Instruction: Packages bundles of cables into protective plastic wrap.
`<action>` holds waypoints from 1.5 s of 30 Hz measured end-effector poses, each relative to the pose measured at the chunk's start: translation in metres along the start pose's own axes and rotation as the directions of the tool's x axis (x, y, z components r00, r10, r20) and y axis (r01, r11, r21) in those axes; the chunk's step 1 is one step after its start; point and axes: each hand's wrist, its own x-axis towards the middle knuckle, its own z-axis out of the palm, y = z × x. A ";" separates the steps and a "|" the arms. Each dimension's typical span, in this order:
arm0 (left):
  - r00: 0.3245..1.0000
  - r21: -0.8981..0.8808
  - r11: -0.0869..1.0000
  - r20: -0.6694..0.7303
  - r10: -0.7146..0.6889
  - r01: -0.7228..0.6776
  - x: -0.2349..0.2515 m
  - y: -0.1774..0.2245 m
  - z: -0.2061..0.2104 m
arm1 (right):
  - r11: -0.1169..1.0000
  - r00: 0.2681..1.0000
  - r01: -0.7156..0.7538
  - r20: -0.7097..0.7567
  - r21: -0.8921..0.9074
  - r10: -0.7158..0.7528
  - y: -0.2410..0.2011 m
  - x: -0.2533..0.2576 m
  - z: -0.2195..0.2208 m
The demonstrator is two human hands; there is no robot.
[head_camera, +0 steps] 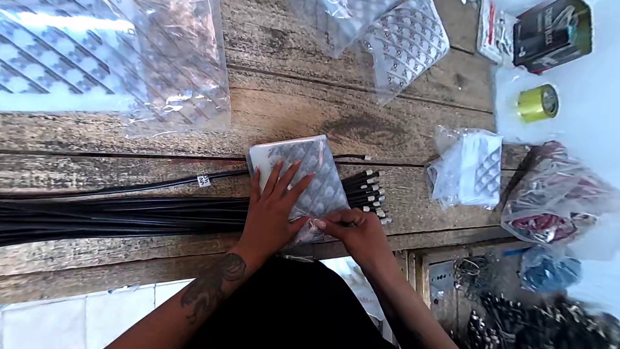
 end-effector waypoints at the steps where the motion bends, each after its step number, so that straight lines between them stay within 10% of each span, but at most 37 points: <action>1: 1.000 0.002 1.000 -0.007 -0.004 0.004 0.000 0.001 0.000 | 0.999 1.000 0.006 0.002 0.040 -0.006 0.001 0.000 0.000; 6: 0.998 0.016 1.000 -0.056 -0.003 0.004 0.006 0.004 0.003 | 0.993 0.996 0.078 -0.053 0.087 -0.074 0.002 -0.004 -0.001; 11: 0.997 -0.024 1.000 -0.072 0.000 -0.002 0.011 0.002 0.009 | 0.914 0.992 0.066 -0.068 -0.399 -0.102 -0.004 -0.005 0.008; 21: 0.999 -0.049 0.998 -0.003 -0.041 0.041 0.018 0.006 -0.001 | 0.973 0.996 0.093 -0.004 0.212 -0.095 -0.002 0.002 -0.005; 27: 0.969 -0.261 0.960 0.244 -0.037 0.103 0.036 0.002 -0.038 | 0.960 0.968 0.252 -0.044 0.126 -0.248 -0.003 0.005 -0.014; 31: 0.997 -0.311 0.950 0.076 -0.009 0.032 0.049 0.006 -0.020 | 0.950 0.952 0.307 -0.034 0.050 -0.306 -0.001 0.008 -0.017; 41: 0.998 -0.111 0.994 0.054 -0.013 0.019 0.057 0.014 0.001 | 0.988 0.995 0.091 -0.024 -0.123 -0.095 0.005 0.003 -0.013; 45: 0.959 -0.194 0.979 0.284 0.003 0.055 0.066 0.011 -0.015 | 0.994 0.994 -0.104 -0.024 -0.016 0.103 0.002 0.009 -0.005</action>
